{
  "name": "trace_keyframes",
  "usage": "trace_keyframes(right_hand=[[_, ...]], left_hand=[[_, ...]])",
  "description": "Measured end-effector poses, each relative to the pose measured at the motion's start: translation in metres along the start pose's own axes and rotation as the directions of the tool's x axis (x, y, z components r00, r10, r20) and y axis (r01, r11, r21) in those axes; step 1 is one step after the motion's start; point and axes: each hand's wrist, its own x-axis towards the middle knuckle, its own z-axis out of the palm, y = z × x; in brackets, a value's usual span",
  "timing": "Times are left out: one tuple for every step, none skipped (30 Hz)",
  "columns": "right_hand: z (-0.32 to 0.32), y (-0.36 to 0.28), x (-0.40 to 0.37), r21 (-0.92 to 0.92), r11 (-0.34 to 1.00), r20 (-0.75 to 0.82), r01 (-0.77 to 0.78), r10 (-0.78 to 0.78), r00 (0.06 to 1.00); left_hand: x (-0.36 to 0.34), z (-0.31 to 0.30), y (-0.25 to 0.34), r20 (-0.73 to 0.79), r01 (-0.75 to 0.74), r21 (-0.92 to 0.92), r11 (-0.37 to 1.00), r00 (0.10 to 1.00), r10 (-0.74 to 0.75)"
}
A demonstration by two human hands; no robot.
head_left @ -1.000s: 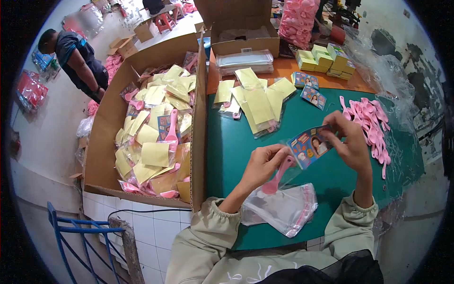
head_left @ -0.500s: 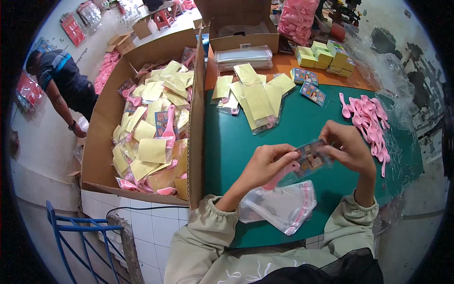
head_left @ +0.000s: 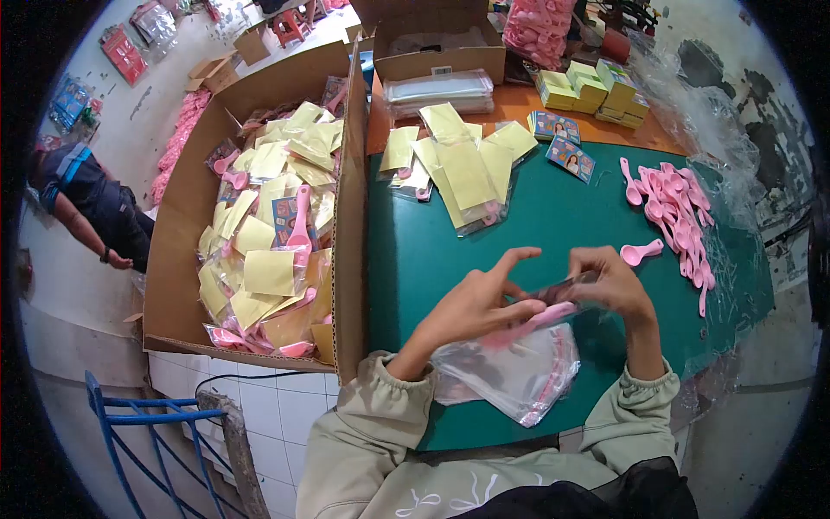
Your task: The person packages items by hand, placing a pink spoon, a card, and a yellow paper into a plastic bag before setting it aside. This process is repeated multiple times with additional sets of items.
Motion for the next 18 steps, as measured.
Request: trace_keyframes(right_hand=[[-0.002,0.002,0.000,0.033,0.999,-0.061,0.000,0.002,0.998],[-0.004,0.004,0.001,-0.001,1.000,-0.139,0.008,-0.008,0.990],[-0.005,0.005,0.000,0.044,0.999,-0.151,0.002,0.005,0.989],[-0.006,0.005,0.000,0.087,0.996,-0.161,-0.001,0.015,0.987],[-0.007,0.004,0.000,0.129,0.992,-0.170,-0.003,0.025,0.985],[-0.008,0.002,-0.001,0.131,0.990,-0.133,-0.044,0.062,0.989],[-0.008,0.001,-0.003,0.133,0.987,-0.097,-0.087,0.101,0.990],[-0.009,0.001,-0.004,0.134,0.982,-0.061,-0.131,0.140,0.988],[-0.010,0.006,-0.005,0.107,0.986,-0.044,-0.127,0.133,0.990],[-0.014,0.014,-0.006,0.081,0.989,-0.027,-0.124,0.126,0.992],[-0.015,0.020,-0.007,0.055,0.991,-0.010,-0.121,0.121,0.993],[-0.014,0.019,-0.007,0.089,0.989,-0.021,-0.118,0.120,0.993],[-0.011,0.016,-0.006,0.122,0.986,-0.031,-0.114,0.119,0.992],[-0.010,0.015,-0.006,0.154,0.982,-0.040,-0.110,0.117,0.992],[-0.010,0.019,-0.005,0.136,0.987,-0.070,-0.090,0.100,0.993],[-0.009,0.027,-0.003,0.116,0.991,-0.100,-0.070,0.082,0.992],[-0.009,0.031,-0.003,0.096,0.994,-0.131,-0.051,0.064,0.989],[-0.007,0.025,-0.003,0.165,0.984,-0.127,-0.067,0.089,0.988]], left_hand=[[-0.001,-0.006,-0.001,0.068,0.033,-0.012,0.999,0.997,-0.032],[-0.001,-0.005,-0.019,0.029,-0.013,-0.150,0.989,0.999,0.017],[0.002,-0.005,-0.030,-0.030,-0.038,-0.199,0.979,0.999,0.032],[0.005,-0.007,-0.037,-0.092,-0.068,-0.245,0.967,0.995,0.046],[0.007,-0.007,-0.043,-0.155,-0.100,-0.288,0.952,0.986,0.057],[0.007,-0.007,-0.040,-0.145,-0.027,-0.465,0.885,0.988,-0.046],[0.007,-0.007,-0.038,-0.138,-0.020,-0.476,0.879,0.989,-0.052],[0.006,-0.007,-0.036,-0.131,-0.013,-0.488,0.873,0.990,-0.059],[0.006,-0.006,-0.036,-0.125,-0.006,-0.499,0.866,0.990,-0.065],[0.006,-0.005,-0.035,-0.128,0.008,-0.489,0.872,0.988,-0.081],[0.006,-0.003,-0.036,-0.130,0.023,-0.480,0.877,0.987,-0.098],[0.006,-0.001,-0.035,-0.133,0.038,-0.472,0.881,0.985,-0.114],[0.006,0.000,-0.034,-0.109,0.035,-0.496,0.868,0.989,-0.102],[0.006,0.000,-0.033,-0.086,0.032,-0.519,0.854,0.992,-0.089],[0.006,0.001,-0.032,-0.064,0.029,-0.542,0.840,0.995,-0.076],[0.006,0.001,-0.033,-0.068,0.023,-0.532,0.846,0.995,-0.070],[0.007,0.001,-0.035,-0.072,0.017,-0.523,0.852,0.995,-0.064],[0.007,0.001,-0.036,-0.076,0.010,-0.513,0.859,0.996,-0.057]])
